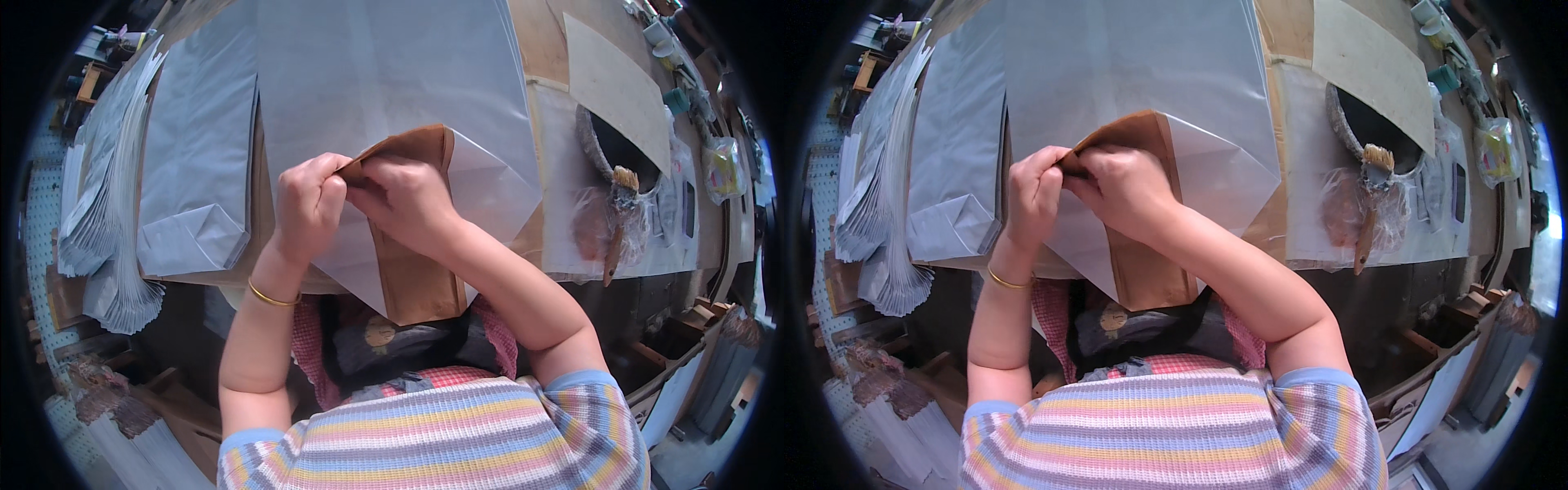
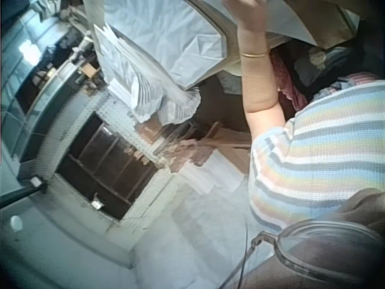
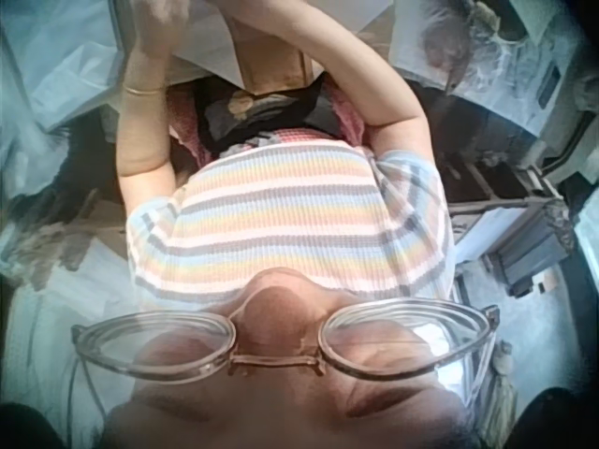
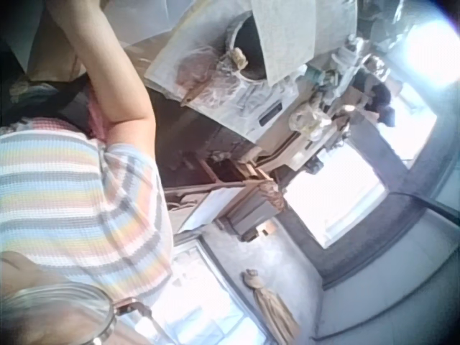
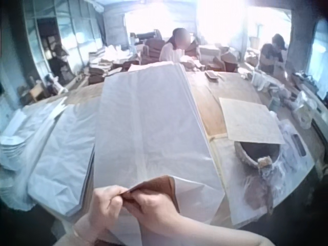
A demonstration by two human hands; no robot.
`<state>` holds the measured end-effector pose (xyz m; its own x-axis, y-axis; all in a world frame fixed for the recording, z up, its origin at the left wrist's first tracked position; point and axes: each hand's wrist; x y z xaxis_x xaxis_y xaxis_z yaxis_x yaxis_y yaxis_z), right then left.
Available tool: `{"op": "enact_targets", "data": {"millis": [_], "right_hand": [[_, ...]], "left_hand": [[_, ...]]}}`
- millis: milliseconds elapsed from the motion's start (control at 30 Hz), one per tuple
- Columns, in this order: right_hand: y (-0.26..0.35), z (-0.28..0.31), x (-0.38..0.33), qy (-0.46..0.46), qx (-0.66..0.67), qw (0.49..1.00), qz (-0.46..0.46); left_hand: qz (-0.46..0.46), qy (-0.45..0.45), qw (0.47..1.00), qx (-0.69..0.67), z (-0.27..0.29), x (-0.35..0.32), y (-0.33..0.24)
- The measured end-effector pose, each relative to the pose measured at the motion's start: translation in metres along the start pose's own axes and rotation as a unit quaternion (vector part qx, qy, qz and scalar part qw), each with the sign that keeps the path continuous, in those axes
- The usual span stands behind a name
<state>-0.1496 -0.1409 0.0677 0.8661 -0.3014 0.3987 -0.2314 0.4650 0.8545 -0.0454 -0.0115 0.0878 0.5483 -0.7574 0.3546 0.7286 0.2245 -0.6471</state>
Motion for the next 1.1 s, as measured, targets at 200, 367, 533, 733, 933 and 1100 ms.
{"op": "enact_targets", "data": {"millis": [200,367,533,733,933,1100], "right_hand": [[-0.001,-0.017,-0.014,0.080,-0.062,0.995,0.027],[-0.002,0.043,-0.022,-0.190,-0.278,0.938,0.082],[-0.025,0.049,-0.021,-0.100,-0.145,0.983,-0.051],[-0.028,0.046,-0.015,-0.110,-0.070,0.987,-0.090],[-0.018,0.061,-0.014,-0.060,-0.034,0.991,-0.118],[-0.011,0.098,0.000,0.042,-0.012,0.983,-0.176]], "left_hand": [[0.127,0.019,0.992,-0.008,-0.009,0.020,0.029],[0.199,0.053,0.965,-0.161,-0.001,0.021,0.018],[0.159,0.032,0.976,-0.142,-0.007,0.012,0.022],[0.145,0.027,0.982,-0.121,-0.010,0.010,0.024],[0.143,0.022,0.981,-0.131,-0.010,0.010,0.027],[0.148,0.075,0.971,-0.174,-0.003,0.011,0.025]]}}
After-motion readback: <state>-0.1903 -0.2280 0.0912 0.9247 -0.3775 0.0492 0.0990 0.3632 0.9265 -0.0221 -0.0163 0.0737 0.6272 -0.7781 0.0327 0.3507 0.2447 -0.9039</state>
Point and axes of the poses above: each hand's wrist, its own x-axis towards the middle knuckle, its own z-axis out of the back of the hand, y = z × x, and after that the axes turned 7 degrees about x, right-handed
